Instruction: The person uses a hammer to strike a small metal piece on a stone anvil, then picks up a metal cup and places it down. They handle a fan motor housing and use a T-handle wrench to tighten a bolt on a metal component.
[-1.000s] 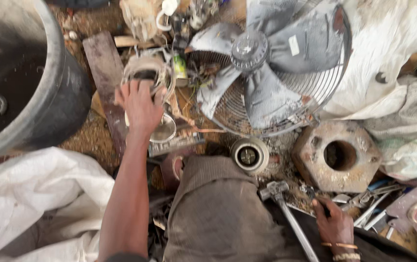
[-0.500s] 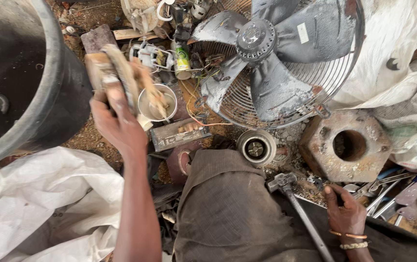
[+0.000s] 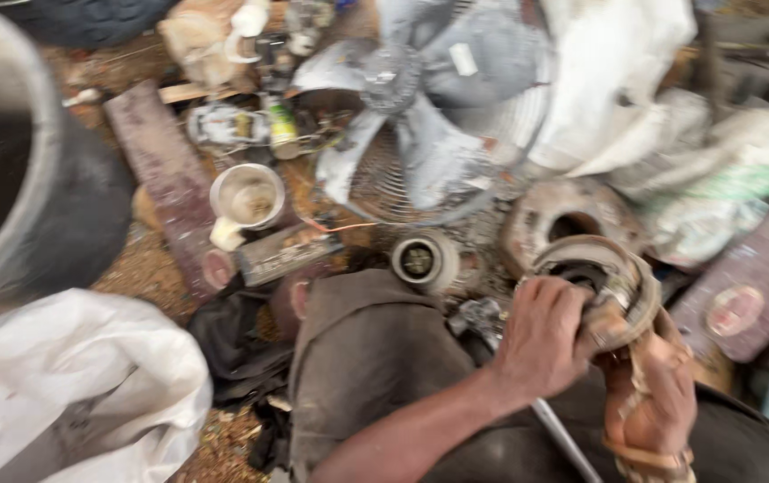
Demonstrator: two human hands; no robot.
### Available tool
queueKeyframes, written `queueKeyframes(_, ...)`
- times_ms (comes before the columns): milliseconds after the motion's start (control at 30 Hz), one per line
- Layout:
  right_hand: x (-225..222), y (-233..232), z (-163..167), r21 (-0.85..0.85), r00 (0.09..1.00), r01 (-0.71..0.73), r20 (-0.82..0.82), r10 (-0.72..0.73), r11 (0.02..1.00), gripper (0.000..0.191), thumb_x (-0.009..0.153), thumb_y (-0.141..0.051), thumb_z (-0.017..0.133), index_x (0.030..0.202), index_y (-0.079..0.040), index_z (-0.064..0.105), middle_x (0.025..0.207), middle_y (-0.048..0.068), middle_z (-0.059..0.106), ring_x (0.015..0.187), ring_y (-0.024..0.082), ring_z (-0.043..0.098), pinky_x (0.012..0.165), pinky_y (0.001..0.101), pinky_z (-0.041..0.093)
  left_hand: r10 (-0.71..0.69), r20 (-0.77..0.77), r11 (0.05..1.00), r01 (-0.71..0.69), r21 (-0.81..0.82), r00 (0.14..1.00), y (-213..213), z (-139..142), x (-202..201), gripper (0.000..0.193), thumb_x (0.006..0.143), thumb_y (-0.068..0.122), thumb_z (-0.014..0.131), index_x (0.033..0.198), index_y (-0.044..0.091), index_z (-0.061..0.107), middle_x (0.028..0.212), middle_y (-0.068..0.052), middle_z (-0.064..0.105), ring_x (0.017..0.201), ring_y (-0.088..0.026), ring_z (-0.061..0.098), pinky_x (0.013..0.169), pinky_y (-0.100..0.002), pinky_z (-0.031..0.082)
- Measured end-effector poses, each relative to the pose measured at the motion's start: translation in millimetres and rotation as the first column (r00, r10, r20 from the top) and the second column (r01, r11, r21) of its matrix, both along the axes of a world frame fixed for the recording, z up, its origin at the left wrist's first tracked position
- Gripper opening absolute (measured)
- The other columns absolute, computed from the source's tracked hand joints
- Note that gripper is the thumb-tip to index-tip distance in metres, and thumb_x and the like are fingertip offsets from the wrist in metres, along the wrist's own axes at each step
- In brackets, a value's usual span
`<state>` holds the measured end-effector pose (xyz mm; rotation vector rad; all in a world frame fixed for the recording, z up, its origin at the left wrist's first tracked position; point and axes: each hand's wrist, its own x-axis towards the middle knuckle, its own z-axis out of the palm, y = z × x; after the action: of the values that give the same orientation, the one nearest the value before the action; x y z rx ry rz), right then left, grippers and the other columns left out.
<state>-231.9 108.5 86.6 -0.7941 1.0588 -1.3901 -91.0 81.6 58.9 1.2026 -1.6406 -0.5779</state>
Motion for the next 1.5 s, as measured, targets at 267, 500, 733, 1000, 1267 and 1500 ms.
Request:
queueKeyframes(267, -83, -46, -35, 0.240, 0.999, 0.028, 0.019, -0.033, 0.970, 0.048, 0.099, -0.013, 0.059, 0.144, 0.004, 0.054, 0.127, 0.013, 0.067, 0.111, 0.024, 0.067, 0.091, 0.0407, 0.059, -0.036, 0.141, 0.999, 0.039, -0.020, 0.989, -41, -47, -63, 0.035, 0.100, 0.034, 0.067, 0.097, 0.000, 0.061, 0.091, -0.015, 0.058, 0.088, -0.034, 0.059, 0.080, -0.048, 0.048)
queueKeyframes(500, -119, -46, -61, 0.265, 0.991, -0.062, 0.133, 0.027, 0.962, 0.059, 0.089, -0.002, 0.065, 0.146, 0.004, 0.052, 0.130, 0.012, 0.067, 0.113, 0.022, 0.068, 0.094, 0.0408, 0.058, -0.114, 0.162, 0.993, 0.106, 0.054, 0.980, -58, -41, -84, 0.044, 0.101, 0.040, 0.065, 0.075, 0.006, 0.060, 0.070, -0.009, 0.060, 0.065, -0.028, 0.062, 0.062, -0.044, 0.049)
queueKeyframes(733, -128, -41, -97, 0.334, 0.989, -0.034, 0.145, -0.016, 0.942, 0.049, 0.095, 0.002, 0.064, 0.144, 0.002, 0.059, 0.126, 0.009, 0.069, 0.106, 0.019, 0.068, 0.089, 0.0382, 0.058, -0.118, 0.256, 0.980, 0.071, 0.185, 0.959, -82, -33, -71, 0.050, 0.100, 0.055, 0.059, 0.106, 0.006, 0.072, 0.108, -0.012, 0.073, 0.093, -0.030, 0.069, 0.082, -0.044, 0.054)
queueKeyframes(1000, -126, -44, -109, 0.351, 0.984, -0.019, 0.172, -0.045, 0.936, 0.044, 0.096, 0.001, 0.061, 0.140, 0.002, 0.060, 0.125, 0.009, 0.070, 0.103, 0.020, 0.070, 0.084, 0.0368, 0.059, -0.387, 0.272, 0.890, 0.281, 0.359, 0.881, -126, -33, -66, 0.081, 0.081, 0.067, 0.070, 0.134, 0.006, 0.063, 0.123, -0.023, 0.064, 0.119, -0.040, 0.058, 0.099, -0.056, 0.049)
queueKeyframes(1267, -127, -46, -120, 0.305, 0.965, 0.005, 0.249, -0.085, 0.952, 0.039, 0.097, 0.003, 0.060, 0.136, 0.004, 0.061, 0.123, 0.009, 0.072, 0.105, 0.018, 0.071, 0.090, 0.0356, 0.061, -0.300, 0.360, 0.907, 0.147, 0.394, 0.883, -147, -52, -84, 0.050, 0.099, 0.051, 0.063, 0.109, 0.003, 0.070, 0.129, -0.021, 0.060, 0.106, -0.032, 0.068, 0.085, -0.044, 0.061)
queueKeyframes(1500, -124, -50, -113, 0.346, 0.970, 0.042, 0.212, -0.121, 0.937, 0.037, 0.096, 0.001, 0.062, 0.133, 0.003, 0.062, 0.117, 0.009, 0.073, 0.101, 0.021, 0.072, 0.085, 0.0387, 0.062, -0.459, 0.421, 0.880, 0.333, 0.340, 0.783, -93, -47, -60, 0.061, 0.088, 0.027, 0.076, 0.142, 0.005, 0.057, 0.121, -0.016, 0.071, 0.110, -0.035, 0.070, 0.089, -0.048, 0.058)
